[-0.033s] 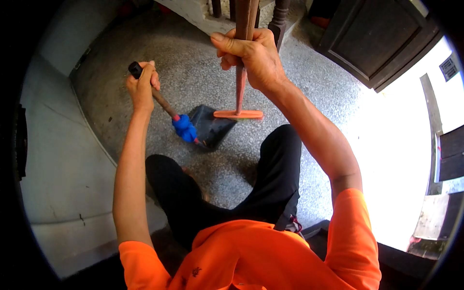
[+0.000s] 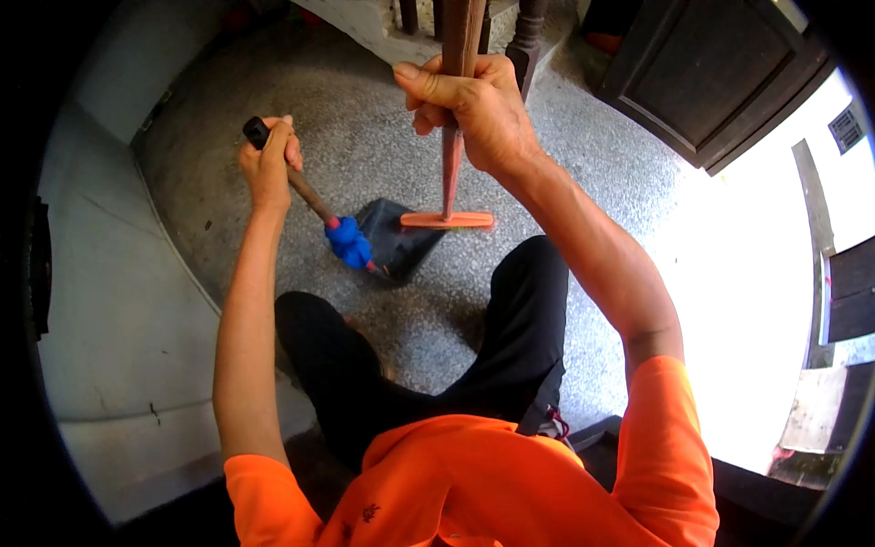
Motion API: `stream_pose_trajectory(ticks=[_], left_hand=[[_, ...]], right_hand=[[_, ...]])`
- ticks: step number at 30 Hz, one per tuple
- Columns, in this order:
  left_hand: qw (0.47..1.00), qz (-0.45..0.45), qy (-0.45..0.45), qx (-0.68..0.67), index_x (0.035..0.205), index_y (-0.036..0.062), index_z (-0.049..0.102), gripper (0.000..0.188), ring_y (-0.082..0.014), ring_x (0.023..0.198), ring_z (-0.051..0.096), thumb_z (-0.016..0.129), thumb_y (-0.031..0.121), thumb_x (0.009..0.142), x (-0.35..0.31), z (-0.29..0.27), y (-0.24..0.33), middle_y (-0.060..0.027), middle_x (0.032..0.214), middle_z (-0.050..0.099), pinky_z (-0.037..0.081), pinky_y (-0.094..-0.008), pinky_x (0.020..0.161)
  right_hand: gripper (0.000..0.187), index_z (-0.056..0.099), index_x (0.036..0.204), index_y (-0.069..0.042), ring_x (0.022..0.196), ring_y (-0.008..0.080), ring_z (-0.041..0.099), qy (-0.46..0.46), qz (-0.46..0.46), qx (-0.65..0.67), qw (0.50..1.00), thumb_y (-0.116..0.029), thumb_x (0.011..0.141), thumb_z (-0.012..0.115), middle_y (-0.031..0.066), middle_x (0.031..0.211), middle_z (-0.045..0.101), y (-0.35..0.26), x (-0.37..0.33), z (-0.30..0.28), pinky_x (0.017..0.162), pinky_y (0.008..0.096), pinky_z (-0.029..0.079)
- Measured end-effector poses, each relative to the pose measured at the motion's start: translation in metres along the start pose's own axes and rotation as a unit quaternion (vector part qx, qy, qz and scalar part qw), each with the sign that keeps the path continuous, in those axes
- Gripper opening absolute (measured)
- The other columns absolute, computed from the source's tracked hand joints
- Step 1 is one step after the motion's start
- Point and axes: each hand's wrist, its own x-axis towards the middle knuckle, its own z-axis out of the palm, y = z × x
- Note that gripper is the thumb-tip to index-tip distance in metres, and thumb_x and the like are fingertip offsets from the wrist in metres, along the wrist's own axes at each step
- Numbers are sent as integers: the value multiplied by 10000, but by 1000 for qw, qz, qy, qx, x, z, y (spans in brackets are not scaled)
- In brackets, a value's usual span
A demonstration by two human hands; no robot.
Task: The person disposes of a green shopping bag into a red bucket, then sweeps debris from a tiled floor into a dustpan using a broom. The person moves from a storage area to a staircase landing, sweeping cigarette butts and other small debris into the dustpan.
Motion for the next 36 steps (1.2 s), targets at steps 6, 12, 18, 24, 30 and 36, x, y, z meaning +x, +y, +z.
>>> stream_pose_trajectory(ticks=[6, 12, 18, 24, 30, 36], left_hand=[[1000, 8, -2, 3, 714, 45, 537, 185, -61, 424, 425, 576, 137, 870, -1, -2, 0, 7, 509, 463, 333, -223, 403], [1000, 4, -16, 16, 708, 49, 533, 189, -58, 423, 420, 577, 137, 869, -3, 4, 4, 10, 510, 461, 334, -223, 401], [1000, -19, -5, -3, 722, 42, 524, 184, -63, 424, 411, 569, 135, 874, -4, 7, 3, 8, 513, 452, 332, -225, 405], [999, -27, 7, -16, 739, 45, 524, 175, -66, 425, 398, 570, 140, 878, -4, 3, 5, 6, 515, 446, 332, -228, 409], [1000, -9, -8, 1, 733, 46, 526, 177, -66, 425, 403, 572, 136, 878, -1, 3, 3, 6, 512, 445, 334, -227, 408], [1000, -7, -12, 4, 706, 50, 515, 195, -63, 424, 402, 560, 125, 880, 1, 9, 3, 7, 505, 441, 333, -229, 406]], right_hand=[[265, 630, 663, -11, 471, 113, 528, -60, -5, 92, 994, -208, 826, 700, 47, 544, 549, -8, -8, 0, 480, 256, 429], [243, 633, 674, -24, 445, 104, 520, -15, -21, -20, 999, -191, 847, 661, 32, 522, 535, -17, -5, -23, 468, 251, 453], [235, 612, 713, -6, 412, 78, 447, -49, -81, -3, 995, -165, 886, 605, 5, 480, 452, -58, 0, -80, 418, 236, 372], [289, 507, 692, -23, 369, 67, 276, 113, -163, -51, 979, -161, 946, 493, -38, 459, 297, -87, 1, -139, 382, 238, 259], [316, 539, 646, -28, 422, 75, 391, 177, -220, -293, 913, -218, 894, 590, -1, 508, 421, -49, 1, -155, 411, 244, 299], [249, 699, 890, -41, 735, 148, 590, 240, -156, -331, 899, -283, 845, 660, 31, 737, 642, 20, 30, -246, 699, 306, 463]])
